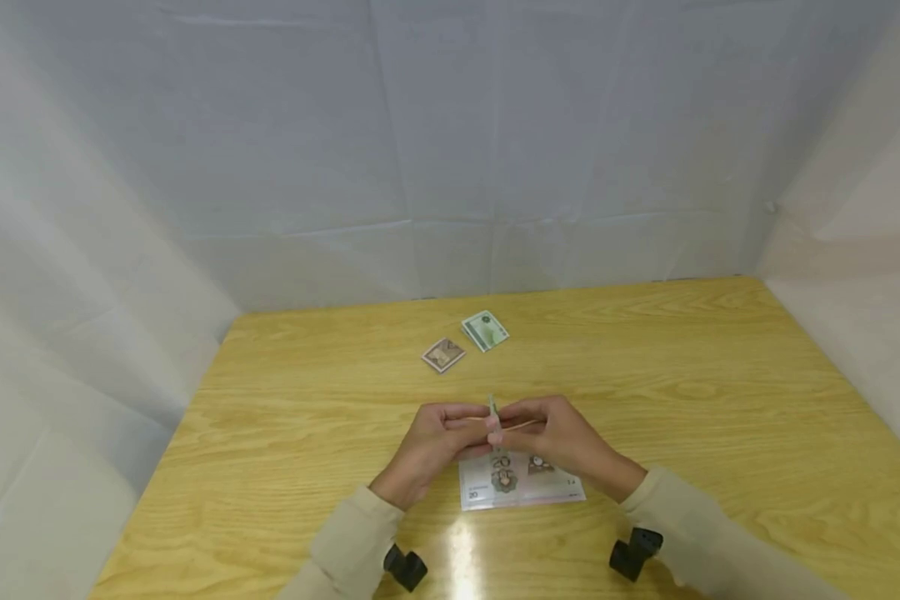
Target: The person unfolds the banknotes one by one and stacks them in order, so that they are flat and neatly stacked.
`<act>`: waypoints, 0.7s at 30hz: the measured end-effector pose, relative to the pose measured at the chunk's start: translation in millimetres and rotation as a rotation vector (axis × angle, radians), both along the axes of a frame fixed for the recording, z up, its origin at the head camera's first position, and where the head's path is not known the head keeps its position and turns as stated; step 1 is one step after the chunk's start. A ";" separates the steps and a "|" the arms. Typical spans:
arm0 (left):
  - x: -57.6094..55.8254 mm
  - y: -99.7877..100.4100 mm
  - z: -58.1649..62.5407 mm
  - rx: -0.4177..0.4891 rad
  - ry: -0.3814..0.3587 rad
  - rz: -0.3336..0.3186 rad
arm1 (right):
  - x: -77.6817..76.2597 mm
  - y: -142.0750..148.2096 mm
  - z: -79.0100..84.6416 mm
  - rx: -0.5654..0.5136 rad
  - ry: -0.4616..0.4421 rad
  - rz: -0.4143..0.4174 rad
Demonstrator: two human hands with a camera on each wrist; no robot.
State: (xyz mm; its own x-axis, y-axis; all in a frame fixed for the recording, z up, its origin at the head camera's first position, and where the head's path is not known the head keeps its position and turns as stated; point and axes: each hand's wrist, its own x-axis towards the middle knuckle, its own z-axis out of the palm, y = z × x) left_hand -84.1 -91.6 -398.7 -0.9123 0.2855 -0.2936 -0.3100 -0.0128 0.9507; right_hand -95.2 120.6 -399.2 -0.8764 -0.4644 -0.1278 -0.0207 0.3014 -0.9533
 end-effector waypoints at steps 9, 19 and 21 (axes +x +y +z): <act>2.5 -0.1 2.0 0.025 0.007 -0.017 | 3.7 2.2 8.5 -0.031 -0.078 -0.015; 7.8 -0.8 5.7 -0.039 0.062 0.034 | 5.5 12.9 14.8 -0.015 -0.125 -0.078; 10.3 -2.6 6.6 -0.069 0.096 0.035 | 6.3 15.0 16.6 -0.001 -0.149 -0.110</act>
